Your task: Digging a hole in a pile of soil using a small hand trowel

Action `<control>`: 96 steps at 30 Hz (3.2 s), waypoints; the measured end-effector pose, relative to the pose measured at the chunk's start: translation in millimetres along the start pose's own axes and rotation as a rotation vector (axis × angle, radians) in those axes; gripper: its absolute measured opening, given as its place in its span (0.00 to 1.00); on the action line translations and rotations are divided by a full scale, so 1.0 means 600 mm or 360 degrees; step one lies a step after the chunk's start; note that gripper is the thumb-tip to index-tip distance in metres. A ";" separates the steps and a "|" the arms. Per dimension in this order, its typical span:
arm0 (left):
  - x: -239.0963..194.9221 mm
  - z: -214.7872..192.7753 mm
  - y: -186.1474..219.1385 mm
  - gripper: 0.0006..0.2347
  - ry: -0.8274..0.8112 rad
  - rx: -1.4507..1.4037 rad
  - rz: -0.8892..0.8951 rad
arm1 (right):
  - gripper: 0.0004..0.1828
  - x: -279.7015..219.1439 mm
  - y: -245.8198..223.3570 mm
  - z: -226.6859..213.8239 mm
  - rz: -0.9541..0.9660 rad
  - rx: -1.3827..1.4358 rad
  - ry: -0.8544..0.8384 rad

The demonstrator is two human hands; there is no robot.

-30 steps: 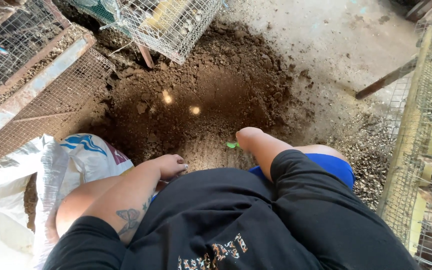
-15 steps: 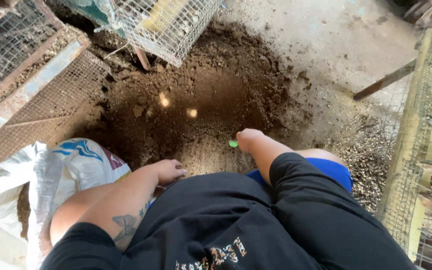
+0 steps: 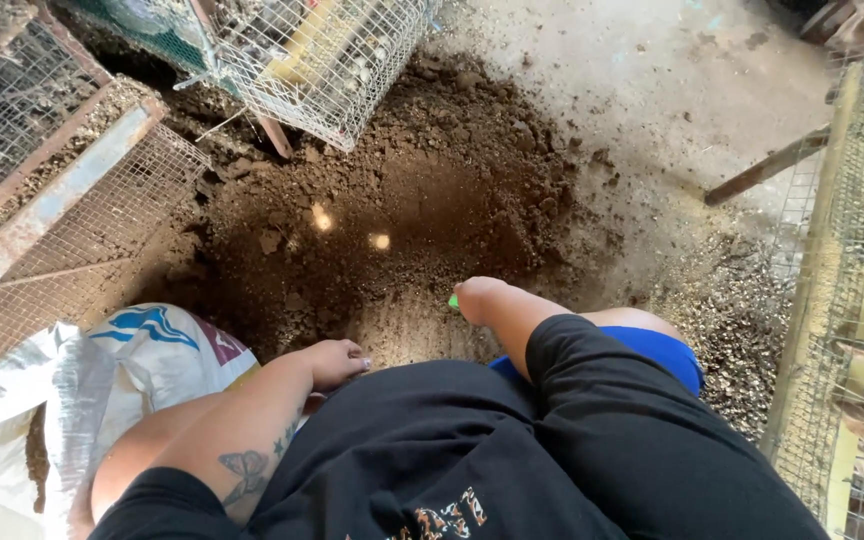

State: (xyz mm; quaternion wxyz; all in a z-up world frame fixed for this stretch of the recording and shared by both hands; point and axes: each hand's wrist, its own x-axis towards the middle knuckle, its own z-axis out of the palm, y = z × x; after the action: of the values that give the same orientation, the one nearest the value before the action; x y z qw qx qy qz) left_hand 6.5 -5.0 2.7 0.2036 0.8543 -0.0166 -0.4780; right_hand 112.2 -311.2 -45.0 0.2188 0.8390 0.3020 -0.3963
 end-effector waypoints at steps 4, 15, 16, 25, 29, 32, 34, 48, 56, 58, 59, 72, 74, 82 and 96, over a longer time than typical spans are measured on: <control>-0.017 -0.004 0.005 0.27 0.0001 -0.0044 -0.0028 | 0.24 0.014 -0.001 0.012 0.0090 0.0463 0.0123; -0.033 -0.004 0.013 0.23 0.0081 0.0017 0.0018 | 0.16 -0.065 0.004 -0.007 0.0153 0.0624 0.0318; -0.035 -0.002 0.013 0.23 0.0097 0.0026 0.0022 | 0.24 -0.076 0.000 -0.013 0.0027 0.0097 0.0052; -0.017 0.008 0.000 0.22 0.0154 0.0040 0.0038 | 0.28 -0.189 -0.009 -0.077 0.0227 0.0508 -0.0061; -0.016 0.010 -0.003 0.22 0.0188 0.0032 0.0031 | 0.28 -0.137 0.007 -0.046 0.0328 0.0671 0.0072; -0.018 0.007 -0.003 0.20 0.0185 0.0058 0.0043 | 0.28 -0.129 0.013 -0.041 0.0317 0.0757 0.0134; -0.024 0.006 0.001 0.23 0.0160 0.0038 0.0029 | 0.25 -0.107 0.022 -0.025 0.0309 0.0732 0.0189; -0.006 0.007 -0.010 0.24 0.0079 0.0016 0.0043 | 0.23 -0.030 0.042 0.017 0.0216 0.0518 0.0094; 0.013 0.010 -0.016 0.21 0.0056 -0.0025 0.0019 | 0.21 -0.053 0.024 -0.020 0.0232 0.0582 0.0074; 0.019 0.011 -0.021 0.21 0.0057 -0.0019 0.0018 | 0.24 -0.035 0.020 -0.023 0.0057 0.0052 -0.0074; 0.021 0.013 -0.023 0.22 0.0057 -0.0012 0.0021 | 0.27 -0.027 0.018 -0.023 -0.0118 -0.0477 -0.0220; 0.010 0.010 -0.018 0.22 0.0078 -0.0005 0.0011 | 0.17 0.012 0.001 0.029 -0.0441 -0.1388 0.0023; -0.014 0.002 -0.002 0.25 0.0089 -0.0012 0.0007 | 0.21 -0.002 0.000 0.025 -0.0324 -0.1033 0.0025; -0.021 0.004 0.001 0.25 0.0119 -0.0036 0.0017 | 0.20 0.006 0.029 0.068 0.0209 0.0367 0.0223; 0.011 0.014 -0.021 0.21 0.0158 0.0032 0.0038 | 0.26 -0.059 0.025 -0.002 0.0205 0.0678 0.0043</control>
State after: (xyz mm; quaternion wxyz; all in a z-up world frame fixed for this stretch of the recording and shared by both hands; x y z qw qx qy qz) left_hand 1.1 2.4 -11.1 0.2013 0.8787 -0.0213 -0.4323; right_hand 105.2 -332.8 -14.2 0.0575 0.8891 0.1600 -0.4250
